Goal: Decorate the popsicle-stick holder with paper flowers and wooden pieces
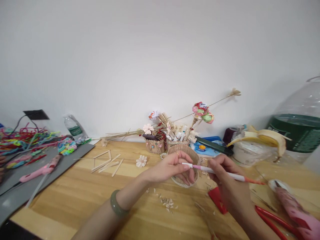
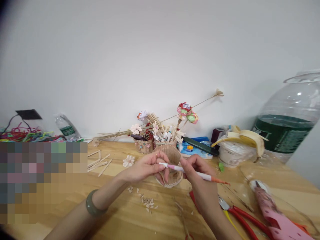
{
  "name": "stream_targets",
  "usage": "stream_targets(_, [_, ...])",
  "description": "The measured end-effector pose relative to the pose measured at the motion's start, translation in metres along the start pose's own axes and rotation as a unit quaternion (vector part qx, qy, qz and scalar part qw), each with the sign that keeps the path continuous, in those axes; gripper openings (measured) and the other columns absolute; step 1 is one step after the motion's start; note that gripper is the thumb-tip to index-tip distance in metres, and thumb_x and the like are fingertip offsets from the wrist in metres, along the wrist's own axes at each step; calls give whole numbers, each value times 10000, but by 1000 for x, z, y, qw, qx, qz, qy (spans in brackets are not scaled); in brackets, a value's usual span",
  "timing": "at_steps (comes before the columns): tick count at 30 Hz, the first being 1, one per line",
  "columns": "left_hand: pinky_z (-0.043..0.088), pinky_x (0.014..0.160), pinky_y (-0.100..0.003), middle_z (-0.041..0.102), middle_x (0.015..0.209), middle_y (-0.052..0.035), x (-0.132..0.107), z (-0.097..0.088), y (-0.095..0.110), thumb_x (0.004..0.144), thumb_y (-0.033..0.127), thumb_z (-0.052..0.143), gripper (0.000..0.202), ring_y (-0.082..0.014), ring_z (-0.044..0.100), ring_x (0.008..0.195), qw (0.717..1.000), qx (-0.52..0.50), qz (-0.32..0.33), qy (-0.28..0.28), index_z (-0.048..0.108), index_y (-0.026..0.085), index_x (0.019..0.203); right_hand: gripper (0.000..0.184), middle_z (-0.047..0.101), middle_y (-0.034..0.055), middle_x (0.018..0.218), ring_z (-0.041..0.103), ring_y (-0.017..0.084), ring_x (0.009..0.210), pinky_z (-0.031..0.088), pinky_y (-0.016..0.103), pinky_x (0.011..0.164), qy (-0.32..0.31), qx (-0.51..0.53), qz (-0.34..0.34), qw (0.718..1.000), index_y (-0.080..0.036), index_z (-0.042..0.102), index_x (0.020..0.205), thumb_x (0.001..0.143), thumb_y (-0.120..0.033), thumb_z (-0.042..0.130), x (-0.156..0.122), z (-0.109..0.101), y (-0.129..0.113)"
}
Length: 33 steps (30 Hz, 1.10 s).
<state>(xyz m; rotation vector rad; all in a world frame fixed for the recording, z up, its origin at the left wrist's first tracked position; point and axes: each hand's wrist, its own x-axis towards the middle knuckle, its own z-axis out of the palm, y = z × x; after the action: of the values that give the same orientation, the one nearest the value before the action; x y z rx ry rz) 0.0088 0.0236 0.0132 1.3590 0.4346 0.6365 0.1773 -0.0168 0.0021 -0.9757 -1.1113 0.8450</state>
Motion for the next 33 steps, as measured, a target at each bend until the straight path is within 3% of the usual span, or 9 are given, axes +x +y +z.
stream_targets(5, [463,620,-238,587,676,-3,-6,11,5,784,545,520,395,-92,569,595,994,102,-26,-3,434,166,854,434,381,-53,417,292,72,411,206,209,394,-41,8,22,999,-187,451,497,679,-516,669,1,3,4])
stream_targets(10, [443,588,-220,535,614,12,-12,23,11,903,445,330,339,-92,529,568,955,294,-39,0,438,173,732,456,361,-54,413,286,68,395,196,212,382,-42,31,39,998,-185,440,486,711,-538,620,0,4,7])
stream_targets(13, [427,552,-211,508,566,24,-13,29,11,917,399,293,317,-91,507,525,937,347,-28,8,418,182,721,444,355,-56,411,286,70,384,194,214,369,-35,46,48,997,-191,425,485,700,-525,624,-1,6,7])
stream_targets(23, [395,458,-190,486,529,36,-11,40,-6,871,525,318,371,-76,460,447,967,249,-29,44,387,190,727,430,326,-70,405,249,61,359,175,216,352,-30,73,56,995,-199,392,482,705,-496,608,-5,9,8])
stream_targets(28, [376,432,-183,478,513,40,-11,47,-4,869,508,341,365,-72,446,426,971,228,-38,55,404,186,708,451,326,-65,405,255,64,369,193,217,358,-44,82,51,994,-197,392,472,718,-507,607,-6,10,6])
stream_targets(31, [389,479,-188,488,529,30,-14,46,7,882,449,363,349,-71,457,463,968,240,-7,65,428,173,677,450,378,-49,421,293,71,393,213,217,375,-59,93,46,993,-189,462,502,635,-560,681,-2,3,-6])
stream_targets(33, [409,544,-195,522,588,11,-15,36,16,872,406,422,326,-79,485,539,954,281,38,96,506,150,688,485,425,-47,444,304,81,392,216,222,371,-53,111,39,992,-203,564,649,523,-650,706,5,-8,-16])
